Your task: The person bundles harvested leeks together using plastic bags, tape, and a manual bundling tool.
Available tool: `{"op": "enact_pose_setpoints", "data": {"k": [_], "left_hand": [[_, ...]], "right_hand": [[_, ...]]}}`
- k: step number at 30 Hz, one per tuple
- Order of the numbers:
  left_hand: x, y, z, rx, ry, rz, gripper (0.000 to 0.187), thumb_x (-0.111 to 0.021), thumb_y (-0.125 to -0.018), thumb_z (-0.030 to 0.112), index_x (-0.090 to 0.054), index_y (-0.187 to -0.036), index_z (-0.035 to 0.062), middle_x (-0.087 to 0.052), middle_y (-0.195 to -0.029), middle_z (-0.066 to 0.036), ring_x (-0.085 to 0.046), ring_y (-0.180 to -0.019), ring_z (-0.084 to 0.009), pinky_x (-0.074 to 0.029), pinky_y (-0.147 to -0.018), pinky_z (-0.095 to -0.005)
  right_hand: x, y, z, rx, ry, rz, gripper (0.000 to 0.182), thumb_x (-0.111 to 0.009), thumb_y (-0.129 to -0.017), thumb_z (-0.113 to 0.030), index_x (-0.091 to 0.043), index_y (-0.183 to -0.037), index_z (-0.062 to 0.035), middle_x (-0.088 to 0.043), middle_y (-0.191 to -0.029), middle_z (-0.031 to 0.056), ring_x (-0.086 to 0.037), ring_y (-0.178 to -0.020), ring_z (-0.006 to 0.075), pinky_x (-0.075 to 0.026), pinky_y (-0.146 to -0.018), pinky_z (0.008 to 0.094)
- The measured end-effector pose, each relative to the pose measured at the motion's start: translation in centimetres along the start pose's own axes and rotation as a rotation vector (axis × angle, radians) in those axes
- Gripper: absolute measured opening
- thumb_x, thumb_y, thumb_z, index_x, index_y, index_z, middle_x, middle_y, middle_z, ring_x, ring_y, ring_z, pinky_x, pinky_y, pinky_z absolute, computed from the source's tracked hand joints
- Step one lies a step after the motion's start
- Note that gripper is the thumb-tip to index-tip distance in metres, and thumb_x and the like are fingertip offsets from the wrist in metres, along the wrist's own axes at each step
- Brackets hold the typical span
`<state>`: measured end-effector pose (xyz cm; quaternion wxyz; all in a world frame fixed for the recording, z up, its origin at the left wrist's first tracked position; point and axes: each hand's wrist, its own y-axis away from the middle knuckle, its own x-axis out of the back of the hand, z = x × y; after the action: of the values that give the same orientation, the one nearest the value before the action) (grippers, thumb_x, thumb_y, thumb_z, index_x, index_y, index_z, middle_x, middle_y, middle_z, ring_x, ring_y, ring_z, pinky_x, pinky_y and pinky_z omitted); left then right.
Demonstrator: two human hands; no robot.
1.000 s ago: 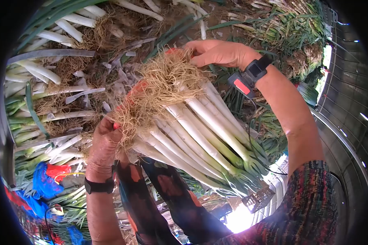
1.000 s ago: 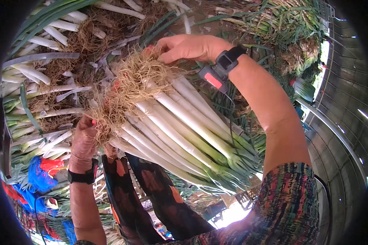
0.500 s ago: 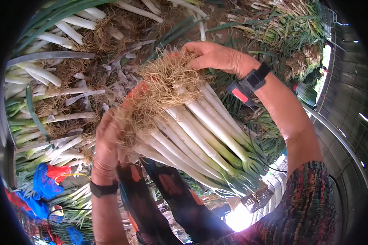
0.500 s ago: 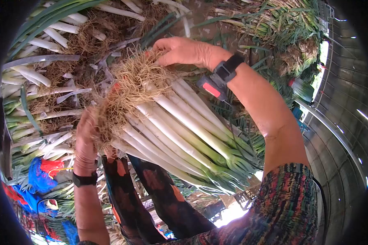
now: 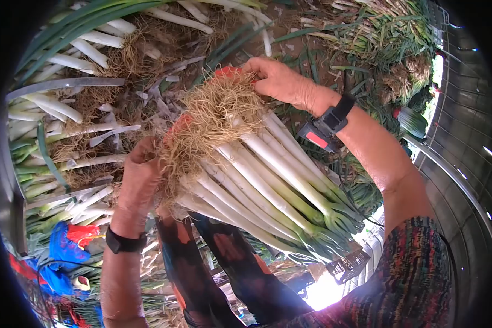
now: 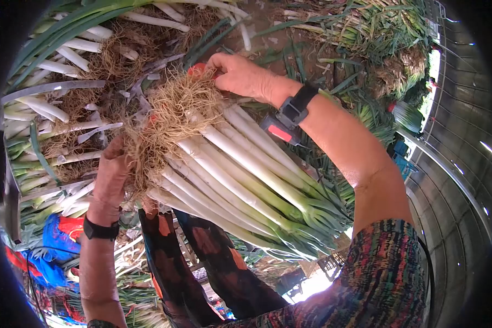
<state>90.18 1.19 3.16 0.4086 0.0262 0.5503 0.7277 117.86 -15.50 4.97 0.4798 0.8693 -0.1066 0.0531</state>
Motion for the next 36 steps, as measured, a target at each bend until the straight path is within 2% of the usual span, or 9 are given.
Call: {"op": "enact_pose_setpoints", "data": {"k": [3,9,12,15,18,19,23,27,36], "left_hand": [[-0.6,-1.7,-3.1,-0.356,-0.235,0.072,0.024,-0.056,-0.082,-0.002,-0.06,-0.105,-0.0009,-0.066,-0.087,-0.005,-0.062,-0.073,-0.0148,-0.049,-0.063,-0.0283],[-1.9,0.2,-3.5,-0.616,-0.973,0.397,0.026,-0.054,-0.081,-0.001,-0.061,-0.105,0.0063,-0.062,-0.088,-0.016,-0.06,-0.073,-0.0323,-0.048,-0.063,-0.0325],[-2.4,0.4,-3.0,-0.784,-1.019,0.408,0.024,-0.051,-0.082,-0.002,-0.061,-0.104,0.0035,-0.063,-0.087,-0.01,-0.061,-0.074,-0.025,-0.049,-0.067,-0.0319],[-2.7,0.8,-2.1,-0.237,-0.121,0.175,0.025,-0.048,-0.084,0.002,-0.06,-0.105,0.0005,-0.062,-0.089,-0.004,-0.059,-0.076,-0.017,-0.049,-0.07,-0.0315],[-2.9,0.3,0.3,-0.01,0.275,-0.023,0.032,-0.044,-0.085,0.008,-0.058,-0.112,-0.0033,-0.061,-0.098,-0.004,-0.058,-0.08,-0.0122,-0.049,-0.074,-0.0281],[-2.9,-0.4,-0.3,0.063,0.287,0.125,0.039,-0.044,-0.084,0.013,-0.055,-0.117,-0.0041,-0.062,-0.102,-0.009,-0.061,-0.085,-0.0143,-0.05,-0.077,-0.0276],[-1.4,-0.6,2.4,0.177,0.462,-0.256,0.037,-0.043,-0.087,0.014,-0.053,-0.117,-0.0056,-0.064,-0.102,-0.015,-0.065,-0.086,-0.0207,-0.056,-0.077,-0.0313],[-1.0,-1.3,2.3,0.322,0.411,-0.084,0.033,-0.046,-0.095,0.022,-0.058,-0.112,-0.0032,-0.067,-0.095,-0.01,-0.067,-0.082,-0.0197,-0.057,-0.075,-0.0327],[-0.9,-2.1,0.9,0.072,0.084,-0.121,0.015,-0.06,-0.086,0.008,-0.061,-0.099,0.0012,-0.066,-0.089,-0.005,-0.062,-0.071,-0.0095,-0.05,-0.06,-0.0221]], "right_hand": [[-0.4,0.3,-0.5,-0.004,0.073,0.04,0.027,-0.053,-0.082,0.003,-0.056,-0.109,-0.0015,-0.062,-0.094,0.003,-0.057,-0.087,0.0095,-0.046,-0.078,0.0243],[-2.0,1.3,0.7,0.246,0.336,0.297,0.021,-0.056,-0.084,0.001,-0.057,-0.105,0.0009,-0.063,-0.091,0.0044,-0.059,-0.085,0.0084,-0.048,-0.079,0.025],[-2.7,1.6,1.2,0.323,0.298,0.437,0.02,-0.063,-0.083,-0.011,-0.059,-0.099,-0.0011,-0.065,-0.08,0.0084,-0.063,-0.077,0.0157,-0.05,-0.071,0.0313],[-1.9,1.1,0.6,0.272,-0.045,0.264,0.016,-0.061,-0.084,-0.012,-0.06,-0.096,-0.0011,-0.064,-0.081,0.0031,-0.06,-0.077,0.0119,-0.049,-0.069,0.029],[-0.6,1.0,-0.8,0.073,-0.134,0.083,0.011,-0.055,-0.087,-0.007,-0.059,-0.095,-0.0007,-0.059,-0.085,-0.0009,-0.054,-0.08,0.0067,-0.045,-0.074,0.0242],[-0.1,0.6,-0.9,0.023,-0.136,0.026,0.011,-0.056,-0.086,-0.009,-0.06,-0.094,-0.0019,-0.058,-0.084,-0.0013,-0.053,-0.079,0.0069,-0.044,-0.073,0.0235],[0.0,0.3,-1.5,0.102,-0.067,0.009,0.009,-0.055,-0.087,-0.009,-0.059,-0.093,-0.0025,-0.058,-0.084,-0.0014,-0.052,-0.079,0.0068,-0.043,-0.074,0.024],[-1.1,0.0,-1.4,0.054,-0.146,0.086,0.006,-0.055,-0.088,-0.007,-0.058,-0.091,-0.0033,-0.058,-0.083,-0.0025,-0.051,-0.078,0.0061,-0.043,-0.073,0.0229],[-2.6,-0.7,0.0,0.241,0.279,0.319,0.01,-0.063,-0.085,-0.004,-0.054,-0.088,-0.0011,-0.055,-0.077,0.0,-0.051,-0.074,0.0059,-0.045,-0.068,0.0228]]}}
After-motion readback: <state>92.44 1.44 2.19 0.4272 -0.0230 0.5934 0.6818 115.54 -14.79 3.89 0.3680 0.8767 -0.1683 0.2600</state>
